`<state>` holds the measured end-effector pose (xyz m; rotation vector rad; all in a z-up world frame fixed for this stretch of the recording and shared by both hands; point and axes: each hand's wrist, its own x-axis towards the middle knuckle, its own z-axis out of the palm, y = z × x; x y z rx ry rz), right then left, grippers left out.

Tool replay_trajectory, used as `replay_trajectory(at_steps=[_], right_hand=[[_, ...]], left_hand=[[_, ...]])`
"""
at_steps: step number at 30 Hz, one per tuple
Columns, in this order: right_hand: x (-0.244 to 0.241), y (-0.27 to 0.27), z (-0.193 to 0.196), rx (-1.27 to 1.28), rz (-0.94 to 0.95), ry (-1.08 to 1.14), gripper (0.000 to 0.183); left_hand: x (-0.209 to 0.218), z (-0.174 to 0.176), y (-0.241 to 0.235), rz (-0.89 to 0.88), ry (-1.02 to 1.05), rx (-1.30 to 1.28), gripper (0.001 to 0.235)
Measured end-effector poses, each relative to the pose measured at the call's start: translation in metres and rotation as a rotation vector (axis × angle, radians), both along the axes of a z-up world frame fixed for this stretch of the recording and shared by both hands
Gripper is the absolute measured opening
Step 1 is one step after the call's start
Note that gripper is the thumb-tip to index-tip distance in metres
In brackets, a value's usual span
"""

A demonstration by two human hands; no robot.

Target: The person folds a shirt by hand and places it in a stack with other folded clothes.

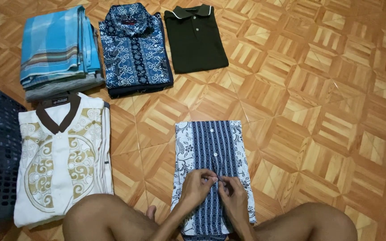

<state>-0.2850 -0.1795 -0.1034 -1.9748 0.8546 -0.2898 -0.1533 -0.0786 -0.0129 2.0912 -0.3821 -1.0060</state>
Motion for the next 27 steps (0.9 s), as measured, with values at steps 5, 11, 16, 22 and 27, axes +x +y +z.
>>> replay_trajectory(at_steps=[5,11,16,22,27], right_hand=[[0.0,0.001,0.004,0.036,-0.009,-0.016,0.029],[-0.002,0.0,0.002,-0.061,0.054,-0.143,0.022],[0.0,0.001,0.008,-0.009,-0.012,-0.122,0.023],[0.007,0.003,0.033,0.232,-0.139,0.051,0.024],[0.017,-0.003,0.06,0.422,-0.234,0.142,0.037]], left_hand=[[0.0,0.0,-0.001,0.045,0.034,0.017,0.011],[-0.003,-0.014,0.001,0.04,0.011,-0.034,0.013],[-0.001,-0.004,0.0,0.059,0.07,0.007,0.012],[0.001,-0.006,0.0,0.072,0.084,-0.001,0.012],[0.002,0.004,-0.001,0.088,0.103,-0.006,0.012]])
